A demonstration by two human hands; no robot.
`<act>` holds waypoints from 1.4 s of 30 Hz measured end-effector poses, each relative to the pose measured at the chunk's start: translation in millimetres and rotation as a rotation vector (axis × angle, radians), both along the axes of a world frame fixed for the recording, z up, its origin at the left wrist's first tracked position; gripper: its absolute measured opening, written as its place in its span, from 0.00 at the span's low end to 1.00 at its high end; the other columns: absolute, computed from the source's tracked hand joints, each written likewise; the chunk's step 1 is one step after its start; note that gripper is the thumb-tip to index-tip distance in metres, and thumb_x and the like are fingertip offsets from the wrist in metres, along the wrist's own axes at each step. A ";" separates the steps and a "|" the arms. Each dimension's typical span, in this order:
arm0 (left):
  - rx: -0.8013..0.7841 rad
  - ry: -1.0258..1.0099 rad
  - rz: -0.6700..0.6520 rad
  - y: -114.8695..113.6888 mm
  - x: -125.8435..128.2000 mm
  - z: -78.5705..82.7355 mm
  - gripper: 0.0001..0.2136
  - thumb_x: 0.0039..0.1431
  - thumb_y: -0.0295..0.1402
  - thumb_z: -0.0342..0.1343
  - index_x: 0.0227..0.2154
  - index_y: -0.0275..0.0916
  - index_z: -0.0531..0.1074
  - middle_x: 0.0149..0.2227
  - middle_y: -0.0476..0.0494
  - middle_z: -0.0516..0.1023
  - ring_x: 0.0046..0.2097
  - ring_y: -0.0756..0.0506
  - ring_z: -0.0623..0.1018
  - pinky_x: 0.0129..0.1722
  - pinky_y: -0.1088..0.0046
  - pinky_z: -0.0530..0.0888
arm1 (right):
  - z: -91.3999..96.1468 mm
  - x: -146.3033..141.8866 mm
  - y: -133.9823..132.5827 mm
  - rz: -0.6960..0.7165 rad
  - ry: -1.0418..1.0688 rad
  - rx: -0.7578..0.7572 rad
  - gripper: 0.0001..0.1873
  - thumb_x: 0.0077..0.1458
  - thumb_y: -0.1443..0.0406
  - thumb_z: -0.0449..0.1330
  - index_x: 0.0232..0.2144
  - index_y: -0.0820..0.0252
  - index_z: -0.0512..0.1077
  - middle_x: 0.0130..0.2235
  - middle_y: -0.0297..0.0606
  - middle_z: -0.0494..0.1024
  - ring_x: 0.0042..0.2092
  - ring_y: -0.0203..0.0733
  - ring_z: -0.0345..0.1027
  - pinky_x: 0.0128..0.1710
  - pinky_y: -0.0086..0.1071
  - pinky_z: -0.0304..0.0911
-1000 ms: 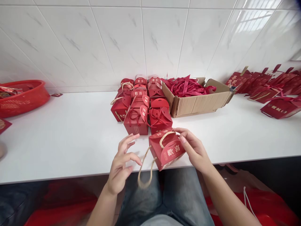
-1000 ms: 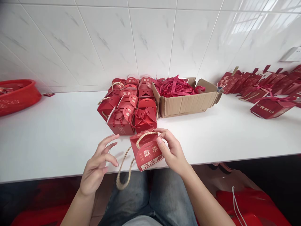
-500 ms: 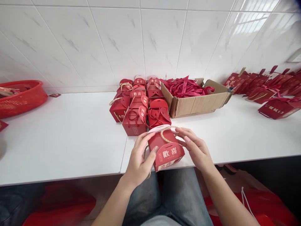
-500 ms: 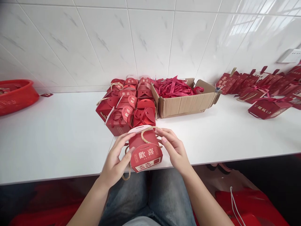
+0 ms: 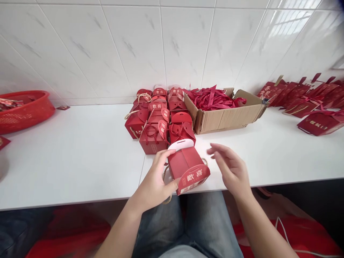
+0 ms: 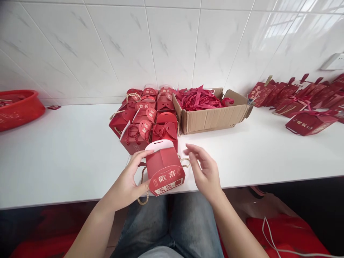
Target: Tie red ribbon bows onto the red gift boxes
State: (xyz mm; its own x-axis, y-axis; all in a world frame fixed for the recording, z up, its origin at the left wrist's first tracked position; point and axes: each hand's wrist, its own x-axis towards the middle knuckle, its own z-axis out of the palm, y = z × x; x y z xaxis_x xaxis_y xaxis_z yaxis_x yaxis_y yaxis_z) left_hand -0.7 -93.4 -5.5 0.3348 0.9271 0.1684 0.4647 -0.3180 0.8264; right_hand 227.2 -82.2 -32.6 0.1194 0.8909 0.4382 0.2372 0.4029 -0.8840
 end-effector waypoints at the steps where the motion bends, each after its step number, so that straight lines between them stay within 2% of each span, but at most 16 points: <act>1: -0.005 0.003 -0.004 0.0 -0.6 0.9 0.28 0.57 0.40 0.58 0.59 0.49 0.55 0.61 0.41 0.58 0.62 0.40 0.63 0.57 0.63 0.67 | 4.4 1.3 2.8 0.128 0.000 -0.064 0.16 0.60 0.59 0.55 0.49 0.55 0.70 0.37 0.40 0.76 0.41 0.42 0.71 0.42 0.39 0.68; 3: -0.020 0.001 -0.010 0.2 -2.1 2.4 0.30 0.56 0.40 0.59 0.59 0.49 0.55 0.61 0.41 0.57 0.62 0.39 0.63 0.58 0.62 0.68 | 12.5 4.4 9.5 0.308 -0.027 -0.181 0.19 0.56 0.57 0.60 0.48 0.57 0.71 0.33 0.38 0.76 0.36 0.40 0.71 0.37 0.36 0.69; 6: -0.065 -0.007 -0.021 0.5 -4.7 3.7 0.32 0.54 0.42 0.61 0.59 0.50 0.54 0.62 0.41 0.56 0.61 0.38 0.63 0.57 0.61 0.69 | 21.4 10.4 17.8 0.440 -0.146 -0.234 0.23 0.46 0.54 0.68 0.44 0.57 0.74 0.41 0.41 0.74 0.34 0.38 0.67 0.33 0.34 0.68; 8: -0.106 -0.003 -0.025 0.8 -5.8 4.3 0.34 0.52 0.43 0.62 0.59 0.50 0.53 0.62 0.41 0.55 0.61 0.37 0.64 0.56 0.60 0.69 | 24.6 14.0 20.3 0.499 -0.215 -0.217 0.31 0.42 0.52 0.70 0.48 0.54 0.72 0.49 0.44 0.69 0.33 0.35 0.65 0.32 0.33 0.68; 11: -0.151 0.041 -0.026 1.3 -5.8 6.5 0.41 0.48 0.45 0.65 0.62 0.51 0.49 0.64 0.39 0.53 0.61 0.35 0.64 0.56 0.57 0.70 | 25.5 16.2 20.4 0.600 -0.322 -0.168 0.43 0.39 0.50 0.70 0.57 0.49 0.64 0.57 0.46 0.61 0.37 0.36 0.65 0.34 0.33 0.69; 14: -0.125 0.106 -0.042 1.8 -5.3 11.7 0.42 0.47 0.48 0.64 0.62 0.51 0.49 0.63 0.39 0.53 0.60 0.35 0.64 0.55 0.55 0.70 | 26.2 14.4 18.3 0.673 -0.434 -0.118 0.45 0.43 0.52 0.69 0.61 0.48 0.58 0.59 0.45 0.57 0.45 0.41 0.66 0.42 0.35 0.69; 17: -0.101 0.161 -0.057 1.3 -6.5 17.9 0.39 0.49 0.49 0.62 0.62 0.52 0.51 0.63 0.39 0.53 0.61 0.35 0.64 0.56 0.55 0.69 | 30.2 12.2 15.0 0.668 -0.494 -0.121 0.43 0.47 0.54 0.68 0.62 0.49 0.57 0.59 0.45 0.57 0.52 0.45 0.63 0.48 0.36 0.67; 20: -0.107 0.210 -0.074 -0.3 -8.6 21.7 0.43 0.48 0.51 0.63 0.64 0.54 0.48 0.65 0.40 0.49 0.64 0.33 0.59 0.58 0.55 0.67 | 36.2 12.0 12.4 0.681 -0.507 -0.169 0.42 0.45 0.51 0.68 0.60 0.50 0.59 0.57 0.44 0.59 0.52 0.46 0.62 0.49 0.36 0.65; 24: -0.110 0.264 -0.116 -2.1 -8.1 23.4 0.46 0.47 0.52 0.62 0.66 0.55 0.43 0.67 0.42 0.46 0.66 0.32 0.55 0.59 0.55 0.66 | 41.5 11.0 12.4 0.697 -0.456 -0.217 0.40 0.42 0.44 0.66 0.54 0.53 0.63 0.49 0.41 0.65 0.43 0.41 0.63 0.42 0.34 0.65; 27: -0.093 0.293 -0.172 -2.6 -5.6 22.9 0.48 0.49 0.54 0.59 0.67 0.53 0.36 0.69 0.40 0.41 0.68 0.31 0.49 0.61 0.52 0.62 | 41.3 7.2 12.9 0.683 -0.366 -0.301 0.36 0.43 0.40 0.62 0.46 0.57 0.63 0.39 0.36 0.67 0.34 0.36 0.58 0.34 0.31 0.61; 30: -0.110 0.313 -0.197 -3.2 -2.9 19.3 0.47 0.52 0.54 0.56 0.67 0.51 0.31 0.70 0.41 0.32 0.69 0.32 0.44 0.63 0.49 0.57 | 38.9 2.4 12.1 0.658 -0.240 -0.373 0.32 0.48 0.38 0.57 0.39 0.57 0.59 0.28 0.29 0.61 0.28 0.34 0.53 0.27 0.29 0.56; 34: -0.143 0.196 -0.143 -3.7 2.7 10.0 0.50 0.51 0.52 0.59 0.66 0.53 0.28 0.70 0.45 0.24 0.69 0.33 0.36 0.64 0.47 0.53 | 36.7 -1.9 9.6 0.576 -0.174 -0.313 0.25 0.56 0.42 0.51 0.34 0.56 0.56 0.27 0.29 0.57 0.29 0.35 0.51 0.27 0.30 0.55; 36: -0.148 0.107 -0.115 -4.1 6.6 7.0 0.52 0.49 0.50 0.62 0.66 0.54 0.30 0.70 0.46 0.25 0.69 0.33 0.35 0.65 0.46 0.51 | 35.8 -2.9 7.2 0.525 -0.137 -0.284 0.20 0.59 0.46 0.52 0.33 0.56 0.55 0.29 0.30 0.57 0.30 0.36 0.52 0.30 0.30 0.57; 38: -0.149 0.012 -0.098 -4.9 10.8 7.4 0.51 0.48 0.47 0.64 0.66 0.55 0.34 0.70 0.47 0.29 0.70 0.33 0.38 0.65 0.47 0.51 | 34.2 -3.4 3.9 0.497 -0.074 -0.253 0.16 0.61 0.51 0.52 0.33 0.55 0.54 0.31 0.31 0.58 0.32 0.36 0.53 0.33 0.31 0.57; 42: -0.174 -0.165 -0.119 -8.5 18.5 14.9 0.52 0.45 0.40 0.68 0.66 0.56 0.38 0.69 0.43 0.46 0.67 0.32 0.53 0.63 0.47 0.60 | 29.9 -3.9 -4.0 0.471 -0.045 -0.048 0.12 0.61 0.55 0.50 0.35 0.54 0.52 0.37 0.35 0.61 0.36 0.40 0.55 0.35 0.34 0.57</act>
State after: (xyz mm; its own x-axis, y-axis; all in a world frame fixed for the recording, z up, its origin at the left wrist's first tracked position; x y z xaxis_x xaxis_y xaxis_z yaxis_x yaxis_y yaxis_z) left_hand 17.8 -102.0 9.5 0.4241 0.9028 0.0715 0.2868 -0.2088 0.9350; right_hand 223.3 -86.2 -2.7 -0.3209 0.8630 0.3903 0.0767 0.4344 -0.8974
